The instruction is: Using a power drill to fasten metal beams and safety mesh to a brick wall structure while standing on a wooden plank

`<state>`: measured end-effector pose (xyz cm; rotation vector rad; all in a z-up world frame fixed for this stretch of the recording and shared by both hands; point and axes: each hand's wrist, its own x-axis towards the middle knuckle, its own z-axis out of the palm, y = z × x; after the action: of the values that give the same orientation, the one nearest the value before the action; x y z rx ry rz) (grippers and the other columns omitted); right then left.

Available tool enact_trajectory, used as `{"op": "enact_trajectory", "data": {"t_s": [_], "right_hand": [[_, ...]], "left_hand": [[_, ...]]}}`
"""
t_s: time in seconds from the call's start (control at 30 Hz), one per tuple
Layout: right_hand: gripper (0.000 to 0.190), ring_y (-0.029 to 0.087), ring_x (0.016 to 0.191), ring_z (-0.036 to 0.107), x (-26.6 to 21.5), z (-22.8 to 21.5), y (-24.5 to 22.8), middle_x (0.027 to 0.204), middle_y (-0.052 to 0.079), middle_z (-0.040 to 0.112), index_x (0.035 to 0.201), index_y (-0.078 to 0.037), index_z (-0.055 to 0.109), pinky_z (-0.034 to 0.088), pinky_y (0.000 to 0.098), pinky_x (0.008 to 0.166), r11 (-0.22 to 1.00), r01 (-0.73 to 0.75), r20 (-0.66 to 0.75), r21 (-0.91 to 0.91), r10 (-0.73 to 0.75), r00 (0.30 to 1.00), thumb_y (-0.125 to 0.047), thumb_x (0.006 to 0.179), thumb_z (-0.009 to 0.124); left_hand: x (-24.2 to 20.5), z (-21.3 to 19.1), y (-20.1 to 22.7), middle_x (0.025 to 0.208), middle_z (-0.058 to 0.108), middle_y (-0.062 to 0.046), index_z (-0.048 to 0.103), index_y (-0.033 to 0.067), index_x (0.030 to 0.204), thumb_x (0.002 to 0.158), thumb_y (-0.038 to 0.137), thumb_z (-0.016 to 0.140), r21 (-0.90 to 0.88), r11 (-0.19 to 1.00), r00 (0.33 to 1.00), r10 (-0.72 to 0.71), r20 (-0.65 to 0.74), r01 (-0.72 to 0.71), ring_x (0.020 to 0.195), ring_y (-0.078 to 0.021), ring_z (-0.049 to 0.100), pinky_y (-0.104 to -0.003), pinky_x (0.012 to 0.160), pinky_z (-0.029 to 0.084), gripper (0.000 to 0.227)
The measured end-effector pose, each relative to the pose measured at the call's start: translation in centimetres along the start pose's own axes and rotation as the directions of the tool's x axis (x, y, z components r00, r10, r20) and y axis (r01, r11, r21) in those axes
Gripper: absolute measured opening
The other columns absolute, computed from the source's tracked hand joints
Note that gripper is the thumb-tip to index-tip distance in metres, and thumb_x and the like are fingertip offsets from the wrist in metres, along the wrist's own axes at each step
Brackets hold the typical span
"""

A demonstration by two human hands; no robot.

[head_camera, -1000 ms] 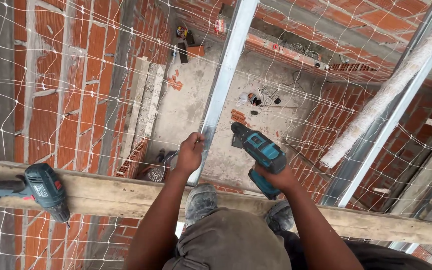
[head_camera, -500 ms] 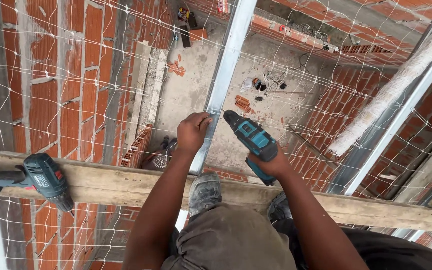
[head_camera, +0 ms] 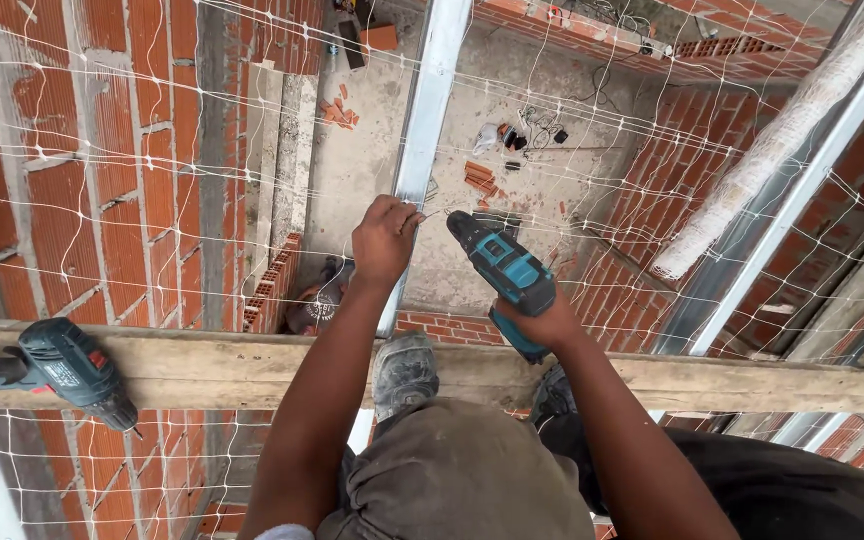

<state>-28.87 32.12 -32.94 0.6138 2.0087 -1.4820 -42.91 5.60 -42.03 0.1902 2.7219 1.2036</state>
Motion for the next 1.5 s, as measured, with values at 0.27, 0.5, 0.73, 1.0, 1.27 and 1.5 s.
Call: {"op": "enact_trajectory", "data": {"t_s": [0.27,0.5,0.73,1.0,1.27,1.5], "right_hand": [[0.077,0.053,0.132,0.051,-0.3,-0.3,-0.8,0.146,0.026,0.056,0.15,-0.007,0.051,0.042,0.0743,0.111,0.997,-0.082,0.047,0.005,0.082,0.996,-0.033,0.085,0.082],[0.079,0.052,0.132,0.051,-0.2,-0.8,-0.3,0.146,0.025,0.056,0.149,-0.007,0.052,0.043,0.0725,0.111,0.997,-0.066,0.046,0.04,0.064,0.997,-0.031,0.082,0.085],[0.074,0.051,0.129,0.054,0.0,-1.0,2.5,0.142,0.025,0.06,0.145,-0.007,0.057,0.046,0.0721,0.109,0.998,-0.064,0.021,0.029,0.063,0.998,-0.03,0.081,0.086],[0.062,0.051,0.122,0.059,-0.8,-0.5,-0.2,0.134,0.027,0.065,0.141,-0.003,0.059,0.051,0.0729,0.104,0.998,-0.004,0.098,0.061,-0.002,0.995,-0.021,0.086,0.082],[0.058,0.05,0.119,0.062,-0.8,-0.4,0.3,0.131,0.026,0.066,0.139,-0.003,0.06,0.052,0.0739,0.101,1.0,0.002,0.132,0.023,-0.005,0.991,-0.019,0.087,0.081],[0.059,0.049,0.12,0.062,-0.2,-0.5,0.4,0.132,0.025,0.066,0.139,-0.003,0.059,0.053,0.072,0.102,0.994,0.055,0.156,0.092,-0.069,0.985,-0.018,0.086,0.081]], "left_hand": [[0.9,-0.2,0.1,0.108,0.064,-0.002,0.073,0.0129,0.1,0.094,0.021,0.079,-0.171,0.982,0.987,-0.108,-0.12,0.087,0.087,-0.0323,0.074,-0.042,0.068,0.062,0.011],[0.1,0.6,-1.9,0.095,0.069,-0.009,0.072,0.0066,0.106,0.1,0.016,0.074,-0.398,0.898,0.969,-0.234,-0.074,0.186,0.073,-0.0253,0.072,-0.036,0.059,0.058,0.011],[-1.3,-1.5,-0.2,0.094,0.068,0.0,0.071,0.016,0.101,0.096,0.028,0.077,-0.096,0.99,0.995,-0.097,0.018,0.099,0.08,-0.0277,0.074,-0.042,0.065,0.061,0.014],[-2.2,-0.3,-0.7,0.093,0.066,0.006,0.071,0.0247,0.101,0.097,0.042,0.074,0.13,0.991,1.0,-0.022,0.019,0.019,0.079,-0.0248,0.074,-0.042,0.066,0.061,0.018],[-2.3,-0.1,0.3,0.105,0.063,0.002,0.072,0.0173,0.098,0.095,0.033,0.078,-0.068,0.996,0.996,-0.057,-0.075,0.052,0.087,-0.0334,0.073,-0.048,0.069,0.062,0.017],[-1.2,-0.3,-0.5,0.098,0.065,0.002,0.077,0.0186,0.102,0.096,0.03,0.077,-0.174,0.981,0.991,-0.104,-0.08,0.089,0.089,-0.0307,0.074,-0.044,0.072,0.061,0.013]]}}
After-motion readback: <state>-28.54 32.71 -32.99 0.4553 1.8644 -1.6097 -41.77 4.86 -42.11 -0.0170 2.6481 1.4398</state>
